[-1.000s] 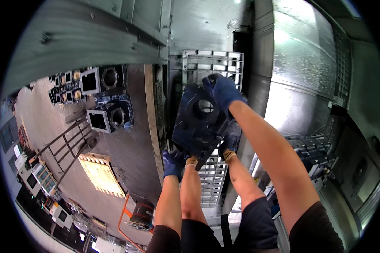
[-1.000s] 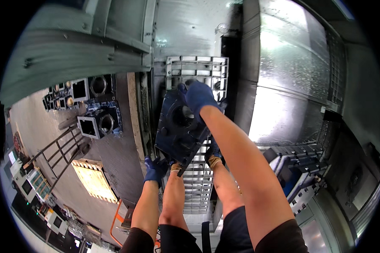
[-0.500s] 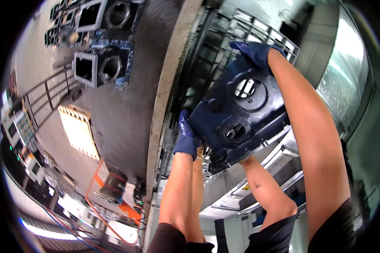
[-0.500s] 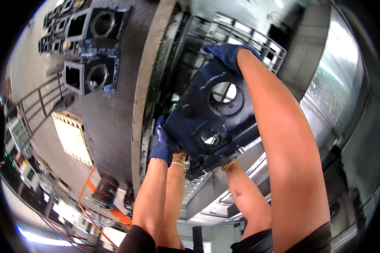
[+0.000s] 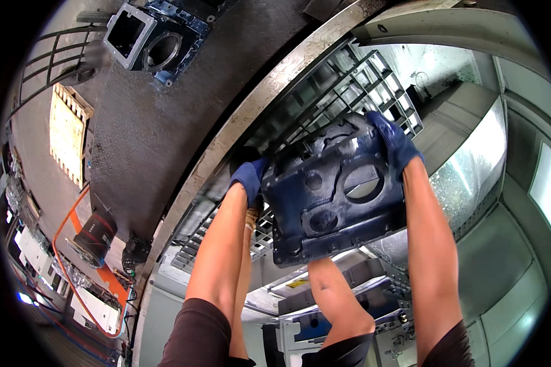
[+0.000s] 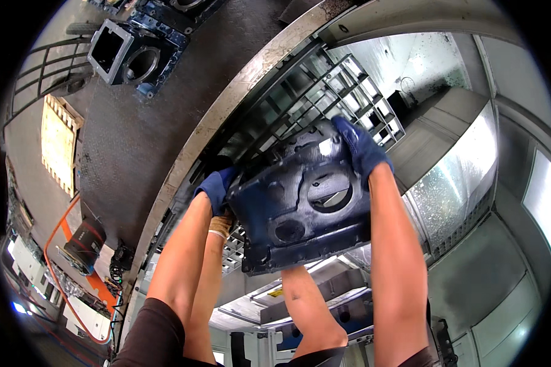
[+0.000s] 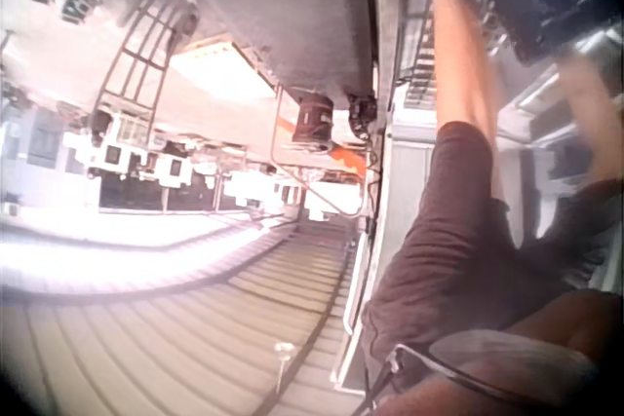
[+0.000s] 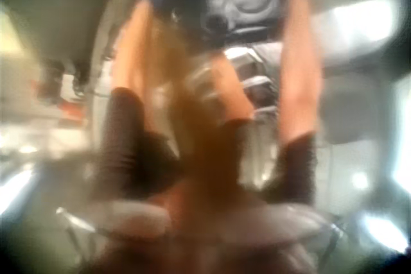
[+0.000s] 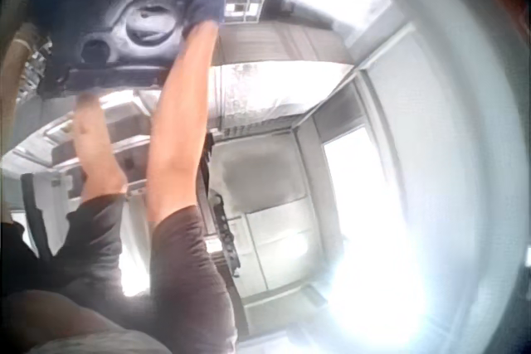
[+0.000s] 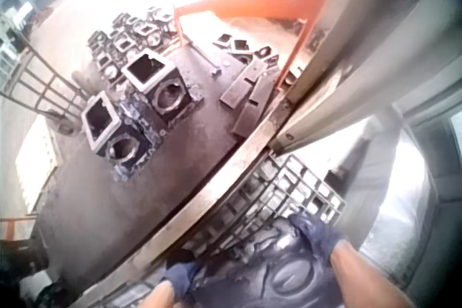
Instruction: The person uses an air hose to clean a metal casting, then lifts the part and places it into a CNC machine, where they secure it with a wrench.
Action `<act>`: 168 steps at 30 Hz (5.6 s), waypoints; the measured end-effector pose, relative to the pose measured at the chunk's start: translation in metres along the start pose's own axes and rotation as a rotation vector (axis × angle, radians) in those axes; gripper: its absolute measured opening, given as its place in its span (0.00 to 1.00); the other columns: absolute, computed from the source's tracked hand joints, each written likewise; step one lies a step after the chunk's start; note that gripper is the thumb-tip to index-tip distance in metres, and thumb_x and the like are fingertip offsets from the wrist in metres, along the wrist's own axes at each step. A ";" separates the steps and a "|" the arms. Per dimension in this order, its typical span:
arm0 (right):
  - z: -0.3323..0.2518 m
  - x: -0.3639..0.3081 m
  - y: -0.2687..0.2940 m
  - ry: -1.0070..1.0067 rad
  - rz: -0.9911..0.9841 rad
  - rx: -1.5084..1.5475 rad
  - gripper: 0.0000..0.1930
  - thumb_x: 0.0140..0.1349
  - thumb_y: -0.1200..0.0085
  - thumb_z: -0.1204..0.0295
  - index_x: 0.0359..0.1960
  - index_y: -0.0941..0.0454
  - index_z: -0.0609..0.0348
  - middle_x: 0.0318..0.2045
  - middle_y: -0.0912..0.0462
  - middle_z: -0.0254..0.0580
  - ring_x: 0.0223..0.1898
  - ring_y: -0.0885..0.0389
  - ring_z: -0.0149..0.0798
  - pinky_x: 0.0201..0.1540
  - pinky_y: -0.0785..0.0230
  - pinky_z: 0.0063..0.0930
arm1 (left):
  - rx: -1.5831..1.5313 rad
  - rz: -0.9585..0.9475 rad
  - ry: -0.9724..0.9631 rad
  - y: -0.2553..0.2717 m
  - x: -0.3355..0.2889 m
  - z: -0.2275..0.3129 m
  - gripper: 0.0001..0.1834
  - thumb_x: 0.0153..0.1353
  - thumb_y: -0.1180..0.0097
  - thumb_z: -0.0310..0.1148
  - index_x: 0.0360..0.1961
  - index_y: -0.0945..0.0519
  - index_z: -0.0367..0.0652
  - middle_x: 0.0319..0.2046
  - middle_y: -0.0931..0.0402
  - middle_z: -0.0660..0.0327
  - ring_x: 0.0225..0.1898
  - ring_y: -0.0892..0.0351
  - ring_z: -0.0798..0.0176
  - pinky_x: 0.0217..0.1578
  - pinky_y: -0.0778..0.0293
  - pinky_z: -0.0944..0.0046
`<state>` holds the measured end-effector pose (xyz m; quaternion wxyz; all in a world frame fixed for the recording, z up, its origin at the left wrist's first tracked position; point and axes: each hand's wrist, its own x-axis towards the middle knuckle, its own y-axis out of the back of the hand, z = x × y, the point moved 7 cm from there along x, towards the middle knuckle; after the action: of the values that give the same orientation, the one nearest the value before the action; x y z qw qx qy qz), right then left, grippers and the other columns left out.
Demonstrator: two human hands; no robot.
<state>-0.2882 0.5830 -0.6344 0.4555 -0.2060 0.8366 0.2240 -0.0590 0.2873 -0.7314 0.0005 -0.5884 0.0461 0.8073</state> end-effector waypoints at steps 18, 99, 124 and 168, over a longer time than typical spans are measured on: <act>0.006 -0.105 -0.013 -0.244 -0.054 0.066 0.23 0.58 0.43 0.56 0.49 0.21 0.60 0.35 0.18 0.38 0.32 0.22 0.29 0.32 0.28 0.24 | -0.308 0.393 0.260 -0.018 -0.072 -0.128 0.26 0.66 0.57 0.52 0.46 0.22 0.40 0.40 0.21 0.51 0.38 0.25 0.61 0.38 0.29 0.59; 0.104 -1.035 -0.367 -0.271 1.243 1.605 0.27 0.61 0.47 0.54 0.51 0.26 0.66 0.43 0.19 0.53 0.44 0.22 0.40 0.49 0.33 0.34 | 1.206 -0.723 -0.996 -0.151 -0.831 0.065 0.21 0.65 0.56 0.42 0.18 0.31 0.40 0.15 0.40 0.69 0.18 0.45 0.72 0.19 0.49 0.64; 0.257 -0.929 -0.214 0.123 0.944 1.128 0.31 0.62 0.46 0.57 0.62 0.36 0.60 0.57 0.28 0.49 0.55 0.29 0.37 0.59 0.40 0.26 | 0.616 -0.295 -0.571 -0.099 -0.789 -0.007 0.28 0.70 0.60 0.44 0.65 0.43 0.41 0.65 0.43 0.49 0.64 0.42 0.54 0.65 0.46 0.55; 0.587 -0.868 -0.258 -0.047 1.707 2.234 0.23 0.69 0.54 0.64 0.61 0.36 0.63 0.56 0.30 0.36 0.52 0.30 0.32 0.58 0.40 0.25 | 1.222 -0.733 -1.641 -0.706 -0.714 -0.146 0.16 0.64 0.48 0.39 0.37 0.21 0.34 0.32 0.20 0.50 0.36 0.21 0.64 0.39 0.28 0.62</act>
<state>0.6802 0.8249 -0.2255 0.1160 0.8279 0.4285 -0.3428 0.3379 1.0172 -0.1498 0.5649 0.2523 0.2472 0.7457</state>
